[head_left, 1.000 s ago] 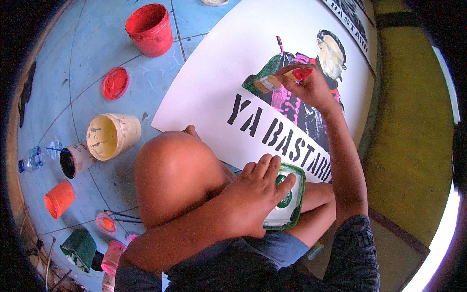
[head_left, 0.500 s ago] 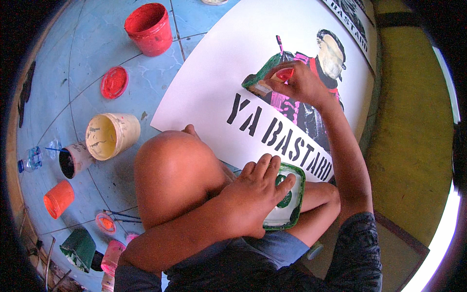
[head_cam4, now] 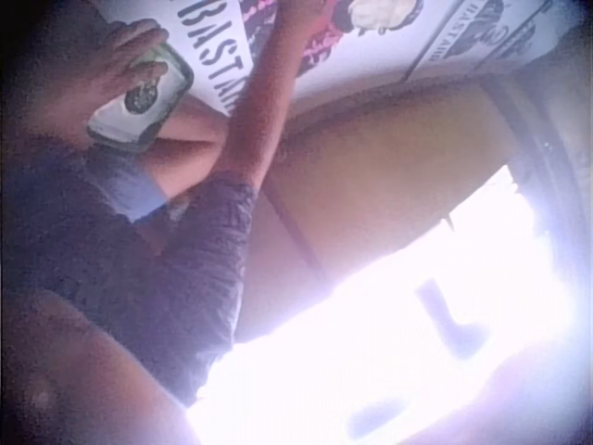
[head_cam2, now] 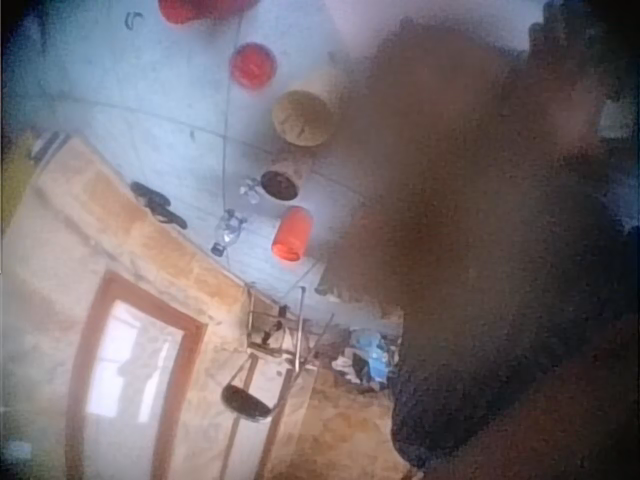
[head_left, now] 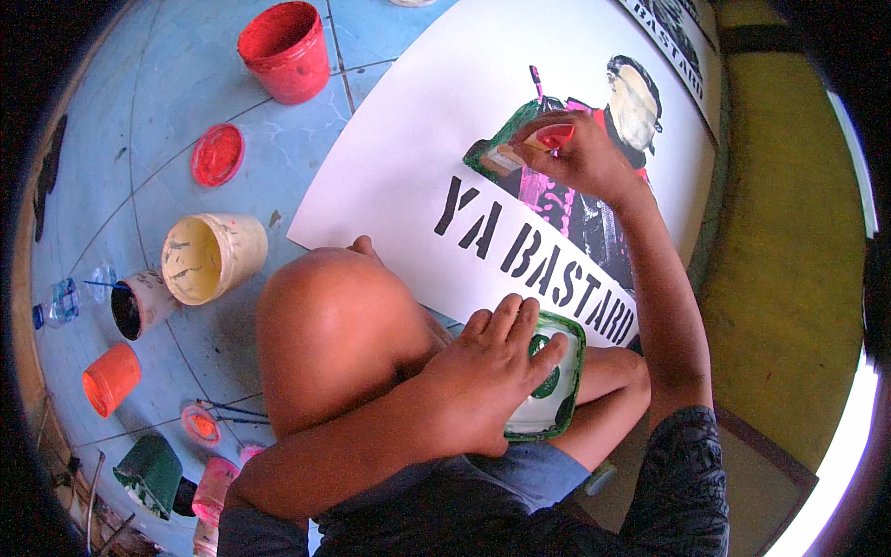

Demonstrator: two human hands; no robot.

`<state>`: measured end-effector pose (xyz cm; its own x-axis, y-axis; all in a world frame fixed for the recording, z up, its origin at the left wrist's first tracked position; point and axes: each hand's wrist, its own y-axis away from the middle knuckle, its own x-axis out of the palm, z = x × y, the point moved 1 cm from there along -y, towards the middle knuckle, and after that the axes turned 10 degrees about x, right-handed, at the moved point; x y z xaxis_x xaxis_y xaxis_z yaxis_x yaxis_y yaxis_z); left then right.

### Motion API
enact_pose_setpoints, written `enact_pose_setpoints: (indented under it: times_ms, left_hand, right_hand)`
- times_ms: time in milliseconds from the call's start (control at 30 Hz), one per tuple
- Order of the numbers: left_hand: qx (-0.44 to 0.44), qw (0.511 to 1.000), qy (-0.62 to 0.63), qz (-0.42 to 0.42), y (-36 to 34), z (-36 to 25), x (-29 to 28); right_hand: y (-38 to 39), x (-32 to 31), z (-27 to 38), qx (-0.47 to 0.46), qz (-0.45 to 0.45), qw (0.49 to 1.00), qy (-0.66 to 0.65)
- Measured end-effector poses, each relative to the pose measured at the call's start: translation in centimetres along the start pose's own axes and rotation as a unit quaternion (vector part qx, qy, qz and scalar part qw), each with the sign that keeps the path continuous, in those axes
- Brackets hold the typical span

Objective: The person sits on the floor and paints a large poster featuring a figure with a rifle and the text 'YA BASTARD'. They use a paintbrush to apply green paint to the figure's clothing and red paint to the scarf area, repeatedly dipping the brush into a small green container.

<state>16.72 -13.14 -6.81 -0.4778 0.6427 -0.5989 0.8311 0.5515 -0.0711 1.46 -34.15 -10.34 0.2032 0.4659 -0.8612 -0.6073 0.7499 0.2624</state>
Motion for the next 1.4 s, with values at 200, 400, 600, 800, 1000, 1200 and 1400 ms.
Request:
enact_pose_setpoints:
  times_ms: [200,400,600,800,1000,1200,1400]
  left_hand:
    - [0.001,1.000,0.010,-0.014,0.1,0.2,0.4]
    - [-0.003,1.000,0.008,-0.016,0.1,0.1,0.5]
    - [-0.006,1.000,0.010,-0.015,0.0,0.2,0.5]
    - [0.000,1.000,0.013,-0.021,0.1,0.2,0.5]
    - [0.008,1.000,0.011,-0.007,0.1,0.1,-0.1]
    - [0.005,1.000,-0.002,0.003,0.0,0.0,-0.2]
    - [0.008,1.000,-0.001,0.004,-0.1,0.2,0.0]
  right_hand:
    - [0.5,0.9,-2.0,0.003,0.035,0.999,0.025]
    - [1.3,0.3,-3.0,-0.019,-0.048,0.999,-0.009]
    - [0.0,-0.2,0.3,0.022,0.044,0.987,0.152]
    - [-0.2,-0.2,-2.3,0.036,-0.035,0.998,0.036]
    - [1.3,0.6,-5.1,0.125,-0.211,0.959,-0.143]
    - [1.8,3.4,-4.5,0.089,-0.137,0.967,-0.197]
    - [0.0,1.9,-7.3,0.114,-0.143,0.981,-0.063]
